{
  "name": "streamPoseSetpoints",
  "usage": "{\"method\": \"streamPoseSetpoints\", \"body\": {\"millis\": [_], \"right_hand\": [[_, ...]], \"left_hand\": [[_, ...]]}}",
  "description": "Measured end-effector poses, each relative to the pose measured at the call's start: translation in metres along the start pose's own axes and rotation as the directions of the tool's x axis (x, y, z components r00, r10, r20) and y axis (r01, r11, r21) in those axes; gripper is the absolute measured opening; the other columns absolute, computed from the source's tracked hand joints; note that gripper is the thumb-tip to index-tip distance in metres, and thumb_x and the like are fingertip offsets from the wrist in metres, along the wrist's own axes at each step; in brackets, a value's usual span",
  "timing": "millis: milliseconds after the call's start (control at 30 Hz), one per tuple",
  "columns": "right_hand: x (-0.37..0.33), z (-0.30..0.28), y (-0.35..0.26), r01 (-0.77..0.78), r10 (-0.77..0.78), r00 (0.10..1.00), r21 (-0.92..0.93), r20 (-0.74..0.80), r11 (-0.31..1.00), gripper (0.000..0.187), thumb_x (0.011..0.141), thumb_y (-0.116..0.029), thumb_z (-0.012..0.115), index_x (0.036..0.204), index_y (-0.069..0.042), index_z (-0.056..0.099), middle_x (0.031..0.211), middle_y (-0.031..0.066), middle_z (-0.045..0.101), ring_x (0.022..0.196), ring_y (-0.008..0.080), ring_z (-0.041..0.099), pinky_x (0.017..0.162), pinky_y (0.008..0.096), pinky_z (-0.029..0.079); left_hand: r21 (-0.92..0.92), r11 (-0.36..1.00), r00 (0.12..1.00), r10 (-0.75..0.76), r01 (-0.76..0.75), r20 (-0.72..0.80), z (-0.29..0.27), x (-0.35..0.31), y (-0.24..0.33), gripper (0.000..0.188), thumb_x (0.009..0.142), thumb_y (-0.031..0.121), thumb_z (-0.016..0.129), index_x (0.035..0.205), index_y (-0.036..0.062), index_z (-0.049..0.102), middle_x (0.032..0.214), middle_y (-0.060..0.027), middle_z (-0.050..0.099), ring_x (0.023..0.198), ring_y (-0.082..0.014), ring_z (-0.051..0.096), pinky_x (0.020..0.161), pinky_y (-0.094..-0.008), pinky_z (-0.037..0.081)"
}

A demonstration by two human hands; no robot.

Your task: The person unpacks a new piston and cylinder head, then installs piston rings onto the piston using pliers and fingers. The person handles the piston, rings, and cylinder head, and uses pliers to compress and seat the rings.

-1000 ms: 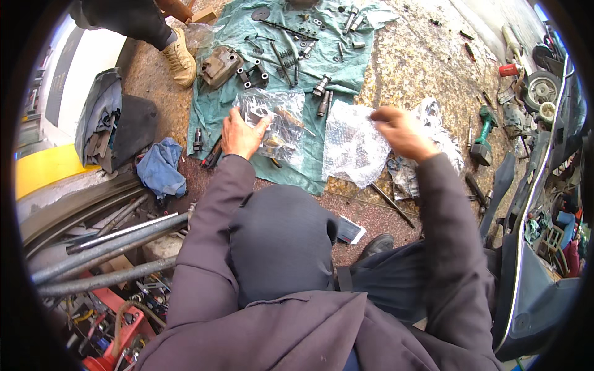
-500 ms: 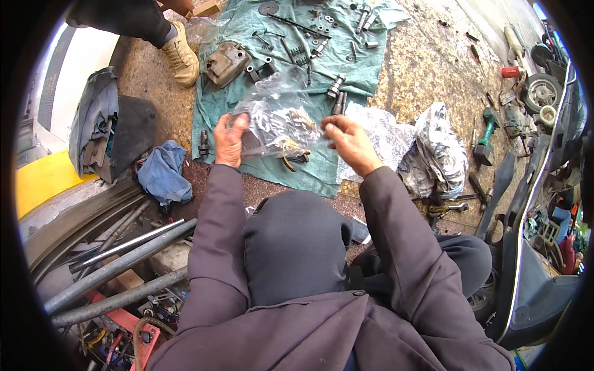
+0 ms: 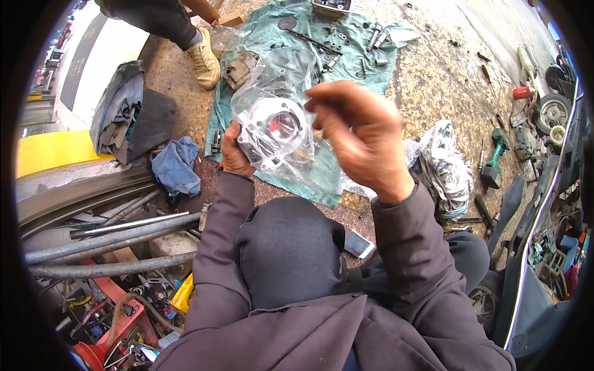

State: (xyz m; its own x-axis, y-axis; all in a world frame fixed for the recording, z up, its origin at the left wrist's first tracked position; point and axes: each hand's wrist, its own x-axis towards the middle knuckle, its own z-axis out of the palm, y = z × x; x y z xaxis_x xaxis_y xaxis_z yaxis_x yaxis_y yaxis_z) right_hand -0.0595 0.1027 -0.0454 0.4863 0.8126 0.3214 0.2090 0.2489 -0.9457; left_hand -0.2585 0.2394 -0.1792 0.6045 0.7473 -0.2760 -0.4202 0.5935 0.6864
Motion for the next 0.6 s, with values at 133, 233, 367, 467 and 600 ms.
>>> {"method": "streamPoseSetpoints", "body": {"millis": [133,233,367,467,600], "right_hand": [[0.001,0.006,0.016,0.011,0.223,0.912,-0.566,0.344,0.825,0.021,0.080,-0.014,0.065,0.096,-0.004,0.072,0.080,0.0185,0.068,0.079,0.0366,0.066,0.074,0.0448,0.054],[-0.012,0.004,0.035,-0.096,0.299,0.922,-0.601,0.246,0.793,0.021,0.082,-0.018,0.066,0.098,-0.006,0.072,0.087,0.0191,0.067,0.086,0.0369,0.066,0.078,0.0453,0.053],[-0.026,-0.001,0.054,-0.233,0.438,0.879,-0.635,0.186,0.737,0.023,0.082,-0.021,0.068,0.100,-0.007,0.072,0.090,0.0196,0.067,0.088,0.0377,0.065,0.079,0.0453,0.052],[-0.034,-0.004,0.065,-0.392,0.484,0.865,-0.423,0.132,0.817,0.024,0.084,-0.022,0.067,0.102,-0.006,0.071,0.090,0.0164,0.069,0.084,0.0332,0.066,0.076,0.0416,0.052],[-0.046,-0.005,0.082,-0.643,0.649,0.760,0.194,0.040,0.741,0.027,0.092,-0.023,0.063,0.111,-0.004,0.068,0.092,0.0087,0.069,0.080,0.0209,0.065,0.071,0.0332,0.051]], "left_hand": [[0.098,0.995,0.999,-0.004,-0.001,0.043,0.017,-0.001,0.000,0.067,0.086,0.044,0.062,0.133,-0.0020,0.052,0.126,-0.0148,0.062,0.111,-0.0286,0.063,0.096,-0.0413,0.052],[0.201,0.980,0.994,-0.014,-0.009,0.113,0.029,0.000,0.002,0.067,0.086,0.046,0.063,0.132,-0.0023,0.053,0.125,-0.0132,0.063,0.111,-0.0264,0.063,0.096,-0.0392,0.051],[0.261,0.965,0.993,-0.002,-0.030,0.120,0.046,0.001,0.003,0.054,0.086,0.038,0.069,0.121,-0.0010,0.055,0.109,-0.0073,0.064,0.097,-0.0163,0.062,0.087,-0.0309,0.050],[0.341,0.939,0.992,0.002,-0.044,0.123,0.062,0.002,0.005,0.054,0.086,0.038,0.068,0.120,-0.0011,0.056,0.109,-0.0068,0.063,0.096,-0.0146,0.061,0.086,-0.0291,0.049],[0.580,0.806,0.991,0.066,-0.120,0.113,0.095,0.004,0.020,0.045,0.083,0.027,0.074,0.114,-0.0013,0.058,0.104,-0.0060,0.065,0.091,-0.0124,0.060,0.083,-0.0267,0.049]]}}
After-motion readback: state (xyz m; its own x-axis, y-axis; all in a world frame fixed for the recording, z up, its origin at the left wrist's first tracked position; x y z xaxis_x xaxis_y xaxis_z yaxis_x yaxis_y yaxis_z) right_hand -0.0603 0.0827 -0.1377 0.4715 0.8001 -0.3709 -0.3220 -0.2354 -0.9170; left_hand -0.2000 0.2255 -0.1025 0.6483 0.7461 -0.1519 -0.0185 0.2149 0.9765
